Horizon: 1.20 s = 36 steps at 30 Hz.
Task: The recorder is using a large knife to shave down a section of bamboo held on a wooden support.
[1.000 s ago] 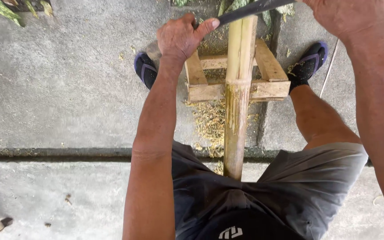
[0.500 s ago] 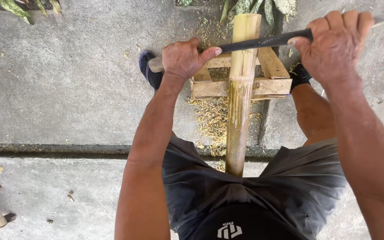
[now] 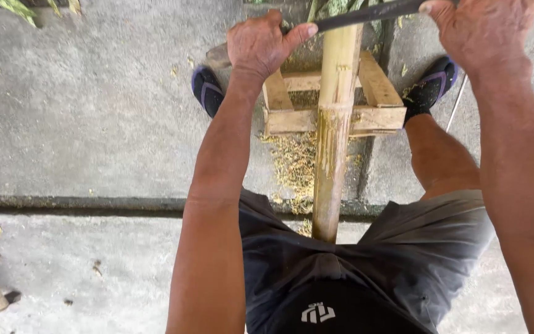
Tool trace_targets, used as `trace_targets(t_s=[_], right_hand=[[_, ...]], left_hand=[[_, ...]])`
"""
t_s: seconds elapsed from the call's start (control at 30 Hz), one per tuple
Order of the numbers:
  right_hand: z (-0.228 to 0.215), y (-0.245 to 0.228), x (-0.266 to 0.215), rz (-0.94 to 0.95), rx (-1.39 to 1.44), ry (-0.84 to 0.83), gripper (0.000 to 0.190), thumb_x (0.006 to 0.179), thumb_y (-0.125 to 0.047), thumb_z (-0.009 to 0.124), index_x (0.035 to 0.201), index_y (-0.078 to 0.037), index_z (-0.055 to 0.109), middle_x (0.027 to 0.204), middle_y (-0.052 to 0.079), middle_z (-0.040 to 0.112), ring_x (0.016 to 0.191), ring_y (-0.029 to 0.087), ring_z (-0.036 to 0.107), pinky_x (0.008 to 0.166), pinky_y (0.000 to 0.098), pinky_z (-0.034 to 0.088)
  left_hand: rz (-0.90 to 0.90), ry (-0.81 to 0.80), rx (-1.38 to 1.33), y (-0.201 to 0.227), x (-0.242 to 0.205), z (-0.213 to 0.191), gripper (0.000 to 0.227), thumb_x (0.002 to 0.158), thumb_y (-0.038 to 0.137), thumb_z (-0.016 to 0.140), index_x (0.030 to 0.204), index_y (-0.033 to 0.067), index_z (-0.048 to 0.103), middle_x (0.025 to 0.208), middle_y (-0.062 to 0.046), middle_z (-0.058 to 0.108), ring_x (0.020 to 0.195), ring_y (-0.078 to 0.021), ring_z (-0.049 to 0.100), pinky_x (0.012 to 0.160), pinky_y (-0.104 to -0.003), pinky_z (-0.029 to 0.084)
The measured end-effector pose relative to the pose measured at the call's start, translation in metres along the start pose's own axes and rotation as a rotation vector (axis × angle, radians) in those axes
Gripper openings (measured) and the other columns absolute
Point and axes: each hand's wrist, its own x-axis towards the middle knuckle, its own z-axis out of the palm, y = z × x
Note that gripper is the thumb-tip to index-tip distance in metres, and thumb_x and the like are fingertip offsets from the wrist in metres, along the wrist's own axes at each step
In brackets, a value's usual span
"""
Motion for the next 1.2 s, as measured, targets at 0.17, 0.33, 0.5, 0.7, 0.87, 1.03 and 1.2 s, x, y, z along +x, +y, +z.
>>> trace_targets(t_s=[0.17, 0.33, 0.5, 0.7, 0.87, 1.03, 1.2], right_hand=[[0.032, 0.033, 0.006, -0.218, -0.239, 0.297, 0.042, 0.105, -0.052, 0.065, 0.118, -0.012, 0.067, 0.105, 0.012, 0.065, 0.113, 0.031, 0.055, 0.101, 0.0514, 0.035], [0.034, 0.026, -0.008, -0.227, -0.129, 0.242, 0.043, 0.109, -0.047, 0.068, 0.123, -0.006, 0.070, 0.106, 0.015, 0.066, 0.109, 0.034, 0.055, 0.092, 0.0530, 0.034], [0.031, 0.029, -0.008, -0.340, -0.224, 0.352, 0.040, 0.109, -0.048, 0.066, 0.120, -0.011, 0.073, 0.105, 0.010, 0.068, 0.115, 0.030, 0.056, 0.091, 0.0510, 0.034], [-0.005, -0.009, -0.021, 0.023, 0.147, -0.056, 0.047, 0.111, -0.058, 0.056, 0.125, -0.016, 0.071, 0.107, 0.012, 0.064, 0.111, 0.033, 0.053, 0.104, 0.0566, 0.032], [0.054, 0.035, -0.042, -0.295, -0.363, 0.259, 0.051, 0.108, -0.061, 0.060, 0.106, -0.013, 0.076, 0.101, 0.005, 0.066, 0.105, 0.023, 0.052, 0.108, 0.0447, 0.028], [0.049, 0.034, -0.029, -0.300, -0.390, 0.213, 0.057, 0.108, -0.064, 0.055, 0.104, -0.011, 0.077, 0.093, 0.004, 0.066, 0.102, 0.022, 0.052, 0.108, 0.0453, 0.028], [0.022, 0.019, 0.023, -0.198, -0.154, 0.063, 0.052, 0.109, -0.060, 0.057, 0.108, -0.011, 0.075, 0.084, 0.007, 0.063, 0.098, 0.027, 0.051, 0.099, 0.0520, 0.033]], left_hand=[[-0.079, -0.217, -0.056, 0.002, 0.006, -0.008, 0.090, 0.083, 0.097, 0.028, 0.074, 0.0166, 0.068, 0.048, 0.002, 0.052, 0.042, -0.0144, 0.053, 0.045, -0.040, 0.047], [-0.050, -0.278, -0.031, 0.000, -0.004, -0.007, 0.091, 0.082, 0.097, 0.026, 0.073, 0.0169, 0.068, 0.051, 0.001, 0.052, 0.045, -0.0148, 0.054, 0.044, -0.043, 0.047], [-0.068, -0.315, -0.024, 0.003, 0.000, -0.015, 0.093, 0.082, 0.098, 0.024, 0.074, 0.0168, 0.069, 0.051, 0.001, 0.053, 0.047, -0.0148, 0.055, 0.050, -0.045, 0.048], [-0.106, -0.421, 0.013, 0.006, 0.004, -0.019, 0.096, 0.080, 0.100, 0.023, 0.076, 0.0160, 0.067, 0.057, -0.001, 0.055, 0.053, -0.0199, 0.058, 0.052, -0.045, 0.050], [-0.023, -0.293, -0.041, 0.004, -0.036, -0.017, 0.096, 0.082, 0.100, 0.019, 0.072, 0.0176, 0.067, 0.047, 0.001, 0.047, 0.043, -0.0124, 0.049, 0.044, -0.041, 0.042], [-0.078, -0.457, -0.057, 0.002, -0.032, -0.015, 0.096, 0.077, 0.098, 0.013, 0.072, 0.0170, 0.065, 0.049, 0.006, 0.039, 0.041, -0.0084, 0.039, 0.038, -0.038, 0.035], [-0.186, -0.459, -0.023, -0.006, 0.008, -0.001, 0.097, 0.075, 0.100, 0.014, 0.072, 0.0176, 0.064, 0.052, 0.008, 0.039, 0.045, -0.0075, 0.040, 0.037, -0.033, 0.031]])
